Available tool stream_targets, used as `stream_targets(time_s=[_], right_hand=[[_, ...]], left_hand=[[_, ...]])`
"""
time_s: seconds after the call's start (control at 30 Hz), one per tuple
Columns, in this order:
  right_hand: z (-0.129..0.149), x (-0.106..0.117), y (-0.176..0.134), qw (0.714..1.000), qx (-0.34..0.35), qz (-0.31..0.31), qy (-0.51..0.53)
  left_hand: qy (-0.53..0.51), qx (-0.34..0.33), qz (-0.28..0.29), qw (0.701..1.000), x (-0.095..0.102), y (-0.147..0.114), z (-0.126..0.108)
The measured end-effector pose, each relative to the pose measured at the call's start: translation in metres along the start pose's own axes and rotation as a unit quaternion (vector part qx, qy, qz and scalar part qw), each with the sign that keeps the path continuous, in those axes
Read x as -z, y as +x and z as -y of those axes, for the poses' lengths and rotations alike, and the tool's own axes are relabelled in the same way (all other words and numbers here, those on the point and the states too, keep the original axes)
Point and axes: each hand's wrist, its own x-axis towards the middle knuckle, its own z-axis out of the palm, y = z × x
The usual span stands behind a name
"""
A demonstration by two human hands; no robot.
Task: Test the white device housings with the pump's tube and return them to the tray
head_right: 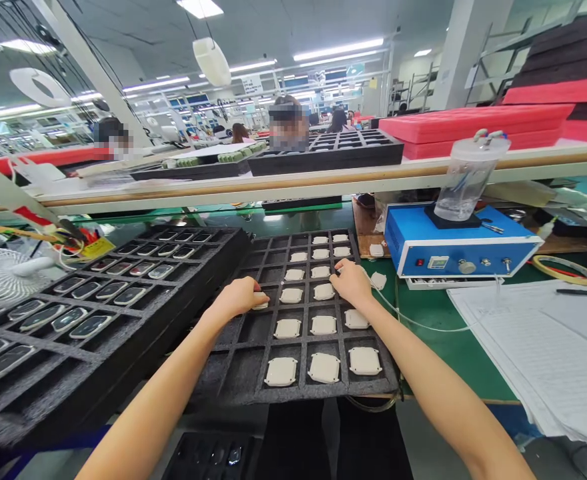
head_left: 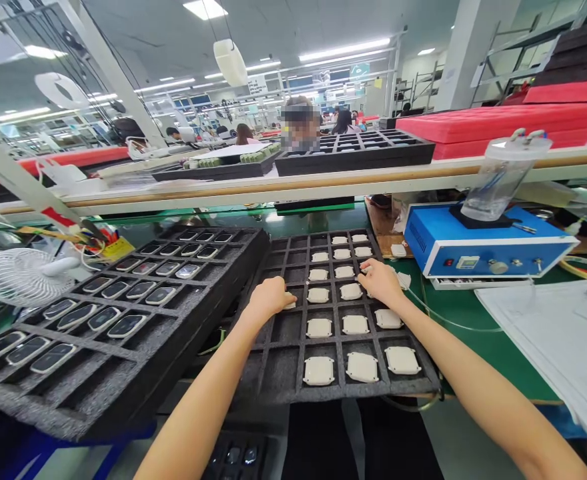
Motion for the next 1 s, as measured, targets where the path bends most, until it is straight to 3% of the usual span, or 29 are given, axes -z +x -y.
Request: stream_targets(time_s=[0.13,0.27,0.37,0.43,0.5,0.63,0.8,1.0], right_hand=[[0.000,0.002,-0.008,1.000,0.022,-0.013,0.016],[0.002,0.004,-0.013,0.996,0.052,-0.053,0.045],[0.006,0.006,-0.017,0.992,0.067,-0.082,0.065],[0.008,0.007,-0.020,0.986,0.095,-0.085,0.108],[0.011,0.009,-0.021,0.973,0.131,-0.081,0.174],[0.012,0.012,-0.022,0.947,0.176,-0.082,0.258],[0.011,0.007,-0.022,0.938,0.187,-0.044,0.287],[0.013,0.007,-0.022,0.935,0.186,-0.020,0.301]], left_hand=[[-0.051,-0.020,-0.006,0.998,0.002,0.003,0.006],[-0.140,-0.064,0.030,0.988,0.009,0.005,0.011],[-0.231,-0.109,0.034,0.966,0.016,0.004,0.000],[-0.313,-0.150,0.040,0.937,0.017,0.004,-0.018],[-0.412,-0.194,0.058,0.888,0.010,0.007,-0.039],[-0.541,-0.235,0.090,0.803,-0.022,0.013,-0.072],[-0.609,-0.215,0.109,0.756,-0.053,0.008,-0.077],[-0.658,-0.180,0.121,0.722,-0.052,0.001,-0.076]])
